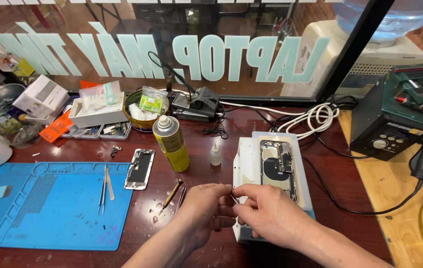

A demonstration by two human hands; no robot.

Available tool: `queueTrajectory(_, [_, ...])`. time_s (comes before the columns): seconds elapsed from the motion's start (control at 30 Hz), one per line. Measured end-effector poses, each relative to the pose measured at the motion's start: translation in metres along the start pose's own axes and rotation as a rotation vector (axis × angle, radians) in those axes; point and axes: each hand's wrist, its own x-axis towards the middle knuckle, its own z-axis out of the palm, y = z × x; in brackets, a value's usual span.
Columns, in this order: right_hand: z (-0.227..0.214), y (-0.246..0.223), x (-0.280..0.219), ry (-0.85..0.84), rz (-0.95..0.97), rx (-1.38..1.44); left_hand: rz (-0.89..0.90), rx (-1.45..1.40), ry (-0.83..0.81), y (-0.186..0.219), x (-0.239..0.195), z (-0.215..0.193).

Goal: The person disassembles a smartphone, removes the battery, cleans the internal frame with a cloth, and reassembles the device using tweezers and a screwdriver. The person handles the battery, frame, and various small components during the process.

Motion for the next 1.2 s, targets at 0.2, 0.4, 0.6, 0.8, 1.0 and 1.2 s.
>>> queueTrajectory(0.2, [0.014,-0.002,0.002,-0.126,-0.032,-0.038,0.008,-0.017,0.102,-0.004,-0.014,-0.016])
queueTrajectory(0.4, [0.031,0.012,0.017,-0.184,0.002,-0.093,0.039,0.038,0.09,-0.005,-0.016,-0.025])
queueTrajectory(0.6, [0.072,0.043,0.047,-0.191,0.184,0.116,0.068,0.093,0.266,-0.002,0.0,-0.044])
queueTrajectory(0.8, [0.126,0.054,0.077,-0.161,0.37,0.089,0.047,0.158,0.251,0.012,0.013,-0.083])
queueTrajectory(1.0, [0.157,0.039,0.097,-0.067,0.411,0.007,-0.001,0.229,0.096,0.021,0.024,-0.109])
queueTrajectory(1.2, [0.146,0.004,0.092,0.198,0.16,-0.181,-0.058,0.295,0.027,0.032,0.028,-0.12])
